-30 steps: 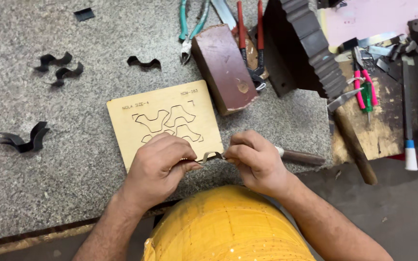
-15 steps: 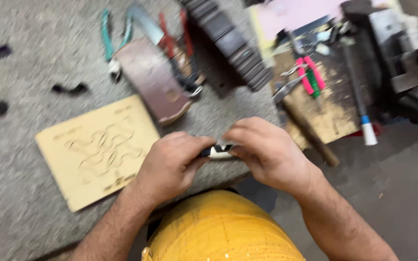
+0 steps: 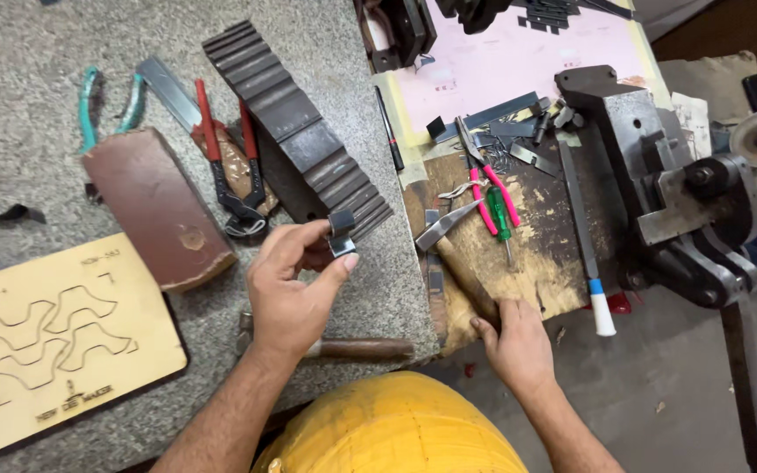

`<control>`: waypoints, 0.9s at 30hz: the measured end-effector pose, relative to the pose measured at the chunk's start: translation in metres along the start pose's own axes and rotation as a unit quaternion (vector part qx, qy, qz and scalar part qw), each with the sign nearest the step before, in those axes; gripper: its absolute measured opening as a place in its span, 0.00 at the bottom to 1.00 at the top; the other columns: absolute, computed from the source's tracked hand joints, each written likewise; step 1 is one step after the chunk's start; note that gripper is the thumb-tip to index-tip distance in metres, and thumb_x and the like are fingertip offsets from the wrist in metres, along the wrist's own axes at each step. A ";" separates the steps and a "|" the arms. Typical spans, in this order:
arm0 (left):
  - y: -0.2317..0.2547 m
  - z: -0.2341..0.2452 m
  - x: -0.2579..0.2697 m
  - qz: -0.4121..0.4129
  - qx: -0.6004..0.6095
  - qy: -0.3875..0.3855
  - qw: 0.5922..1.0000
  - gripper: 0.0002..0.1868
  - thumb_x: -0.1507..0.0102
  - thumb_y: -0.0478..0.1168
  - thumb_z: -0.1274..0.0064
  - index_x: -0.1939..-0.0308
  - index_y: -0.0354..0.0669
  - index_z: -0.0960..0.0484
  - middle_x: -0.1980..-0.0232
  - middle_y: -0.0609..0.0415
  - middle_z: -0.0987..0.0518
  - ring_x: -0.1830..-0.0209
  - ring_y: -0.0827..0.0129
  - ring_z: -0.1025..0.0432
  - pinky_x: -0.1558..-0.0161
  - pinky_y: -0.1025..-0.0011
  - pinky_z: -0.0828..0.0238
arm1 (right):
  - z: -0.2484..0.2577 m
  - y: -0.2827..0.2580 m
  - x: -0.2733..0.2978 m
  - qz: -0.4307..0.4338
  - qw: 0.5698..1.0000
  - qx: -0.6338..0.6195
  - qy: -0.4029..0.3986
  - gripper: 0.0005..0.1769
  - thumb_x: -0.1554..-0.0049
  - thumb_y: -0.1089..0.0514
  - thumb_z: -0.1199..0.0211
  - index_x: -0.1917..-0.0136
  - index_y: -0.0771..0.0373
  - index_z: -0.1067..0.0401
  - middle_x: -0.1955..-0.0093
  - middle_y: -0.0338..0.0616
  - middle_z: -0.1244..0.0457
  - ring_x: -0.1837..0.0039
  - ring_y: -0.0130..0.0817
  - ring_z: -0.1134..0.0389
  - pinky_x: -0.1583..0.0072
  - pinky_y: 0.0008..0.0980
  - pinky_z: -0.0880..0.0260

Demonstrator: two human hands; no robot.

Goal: The person repeatedly picks up small, dark metal pieces from a wooden template, places them into a manual press, and operates the lever to cut or shape them. They also use a hammer to tap the pieces on a metal anvil. The finished pieces are placed back onto the template.

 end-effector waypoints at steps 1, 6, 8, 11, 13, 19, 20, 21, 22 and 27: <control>-0.001 -0.006 0.001 -0.010 0.009 0.013 1.000 0.20 0.42 0.29 0.33 0.48 0.34 0.18 0.54 0.53 0.22 0.60 0.75 0.23 0.59 0.78 0.23 | 0.002 0.003 0.000 -0.008 1.000 0.003 -0.008 0.24 0.49 0.50 0.29 0.46 0.65 0.31 0.50 0.57 0.34 0.46 0.59 0.33 0.45 0.51 0.33; -0.005 -0.029 0.005 -0.011 0.027 0.062 0.998 0.18 0.41 0.29 0.33 0.48 0.33 0.18 0.53 0.53 0.25 0.58 0.75 0.23 0.59 0.78 0.22 | 0.036 0.013 -0.003 -0.145 0.975 -0.087 -0.142 0.21 0.44 0.51 0.31 0.42 0.63 0.28 0.59 0.55 0.31 0.58 0.49 0.30 0.53 0.42 0.30; -0.006 -0.036 0.002 -0.022 0.025 0.073 0.997 0.18 0.40 0.29 0.34 0.48 0.33 0.19 0.53 0.53 0.25 0.58 0.75 0.24 0.59 0.79 0.23 | 0.058 0.016 -0.001 -0.164 0.953 -0.214 -0.138 0.23 0.47 0.56 0.31 0.40 0.65 0.29 0.61 0.53 0.32 0.63 0.41 0.31 0.57 0.37 0.30; -0.009 -0.041 0.003 -0.031 0.024 0.088 0.995 0.17 0.40 0.29 0.33 0.48 0.33 0.19 0.54 0.54 0.26 0.60 0.76 0.26 0.60 0.79 0.27 | 0.086 0.011 0.014 -0.148 0.862 -0.460 -0.154 0.28 0.48 0.63 0.33 0.35 0.70 0.35 0.58 0.48 0.34 0.61 0.33 0.33 0.59 0.35 0.32; -0.012 -0.043 0.004 -0.017 0.031 0.086 0.996 0.17 0.39 0.30 0.33 0.48 0.33 0.19 0.55 0.55 0.26 0.61 0.78 0.26 0.61 0.80 0.27 | 0.104 0.006 0.025 -0.096 0.803 -0.557 -0.187 0.25 0.42 0.64 0.39 0.33 0.73 0.39 0.53 0.47 0.34 0.56 0.31 0.32 0.55 0.33 0.29; -0.011 -0.047 -0.002 0.020 0.056 0.087 0.994 0.18 0.39 0.31 0.34 0.46 0.33 0.19 0.57 0.58 0.30 0.61 0.80 0.33 0.63 0.80 0.29 | 0.109 -0.027 0.036 -0.007 0.829 -0.542 -0.139 0.41 0.39 0.65 0.41 0.16 0.67 0.51 0.54 0.50 0.33 0.59 0.28 0.34 0.57 0.29 0.30; -0.011 -0.047 -0.001 0.032 0.059 0.085 0.994 0.18 0.39 0.31 0.34 0.46 0.33 0.20 0.58 0.59 0.31 0.61 0.80 0.34 0.64 0.81 0.29 | 0.109 -0.031 0.038 0.016 0.825 -0.549 -0.132 0.41 0.38 0.66 0.41 0.16 0.65 0.53 0.53 0.51 0.32 0.59 0.28 0.33 0.56 0.29 0.29; -0.011 -0.047 -0.001 0.033 0.062 0.083 0.994 0.19 0.39 0.31 0.33 0.46 0.33 0.20 0.58 0.59 0.31 0.61 0.80 0.34 0.64 0.81 0.30 | 0.108 -0.035 0.038 0.042 0.821 -0.556 -0.124 0.41 0.38 0.66 0.41 0.16 0.63 0.54 0.52 0.52 0.31 0.59 0.29 0.32 0.56 0.29 0.28; -0.011 -0.047 -0.001 0.035 0.066 0.082 0.994 0.19 0.39 0.31 0.33 0.46 0.33 0.20 0.58 0.59 0.31 0.62 0.80 0.35 0.64 0.80 0.31 | 0.108 -0.038 0.038 0.067 0.816 -0.562 -0.117 0.41 0.37 0.67 0.42 0.15 0.62 0.55 0.50 0.52 0.30 0.58 0.29 0.32 0.56 0.29 0.27; -0.014 -0.045 -0.003 0.018 0.072 0.066 0.995 0.18 0.38 0.31 0.33 0.46 0.33 0.19 0.59 0.60 0.31 0.62 0.80 0.35 0.64 0.81 0.32 | 0.110 -0.050 0.025 0.158 0.848 -0.495 -0.099 0.41 0.37 0.68 0.41 0.16 0.59 0.53 0.52 0.51 0.30 0.59 0.26 0.31 0.55 0.28 0.26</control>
Point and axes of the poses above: each hand's wrist, its own x-axis away from the middle knuckle, its own z-axis out of the back of the hand, y = z × x, the point moved 1 cm from there along -x, towards the middle knuckle
